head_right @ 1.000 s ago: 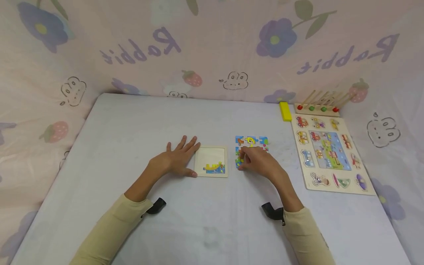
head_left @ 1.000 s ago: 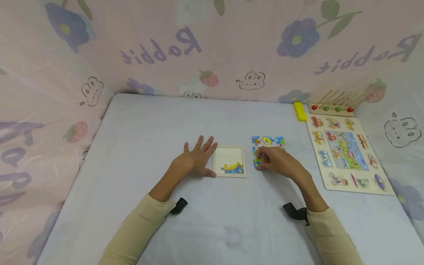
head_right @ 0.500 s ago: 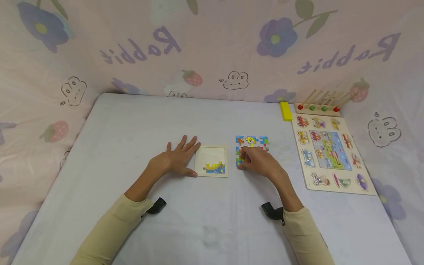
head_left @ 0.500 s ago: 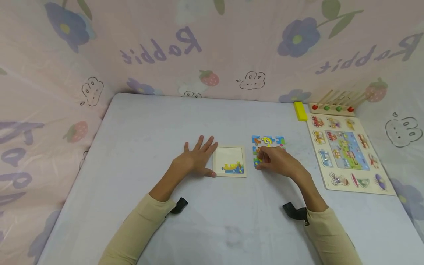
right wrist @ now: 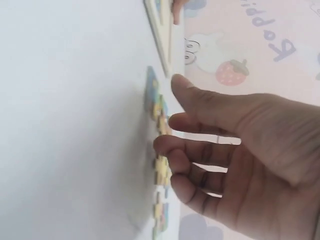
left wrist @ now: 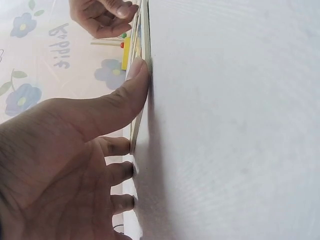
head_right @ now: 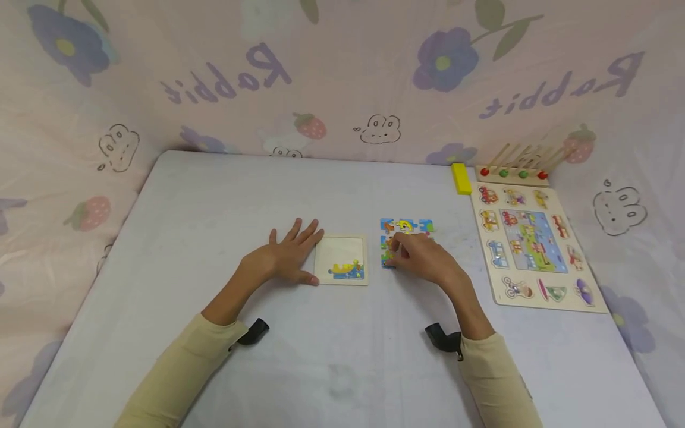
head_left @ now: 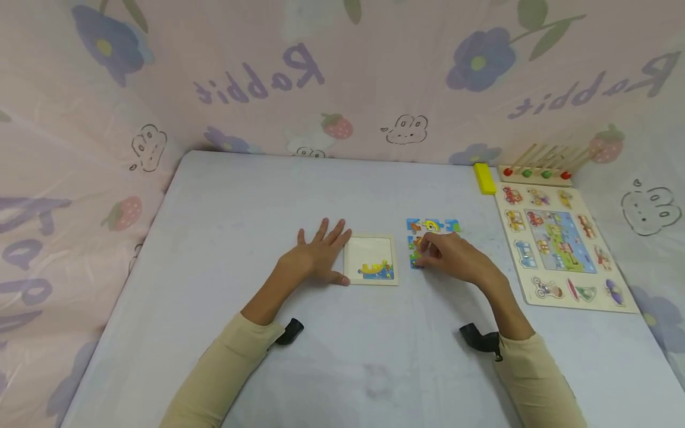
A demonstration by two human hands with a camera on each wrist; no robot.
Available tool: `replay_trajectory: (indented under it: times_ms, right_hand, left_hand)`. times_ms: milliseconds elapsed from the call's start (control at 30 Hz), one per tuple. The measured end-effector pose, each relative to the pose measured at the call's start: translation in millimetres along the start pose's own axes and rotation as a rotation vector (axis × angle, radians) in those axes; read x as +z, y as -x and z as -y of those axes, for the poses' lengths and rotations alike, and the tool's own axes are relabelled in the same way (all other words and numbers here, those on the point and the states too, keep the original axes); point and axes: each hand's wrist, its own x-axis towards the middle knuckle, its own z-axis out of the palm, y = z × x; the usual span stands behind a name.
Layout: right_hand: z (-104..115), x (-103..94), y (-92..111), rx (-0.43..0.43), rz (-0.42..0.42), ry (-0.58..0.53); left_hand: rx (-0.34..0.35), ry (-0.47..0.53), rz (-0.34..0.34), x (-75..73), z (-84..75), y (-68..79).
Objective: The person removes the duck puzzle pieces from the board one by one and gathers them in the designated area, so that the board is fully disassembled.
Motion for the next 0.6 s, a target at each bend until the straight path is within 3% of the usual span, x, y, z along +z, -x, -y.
replay_trajectory:
  times_ms: [200,600]
  right_hand:
    - [11.7,-5.3,-1.5,-0.051,-0.014,-0.004]
    - [48.6,2.0,-19.1,-0.239,0.084,0.04]
  left_hand:
    - [0.0,-0.006,-0.001,0.2,-0.5,0.2]
    - [-0.002,-0.007,0.006,-1.7,-1.5,1.3]
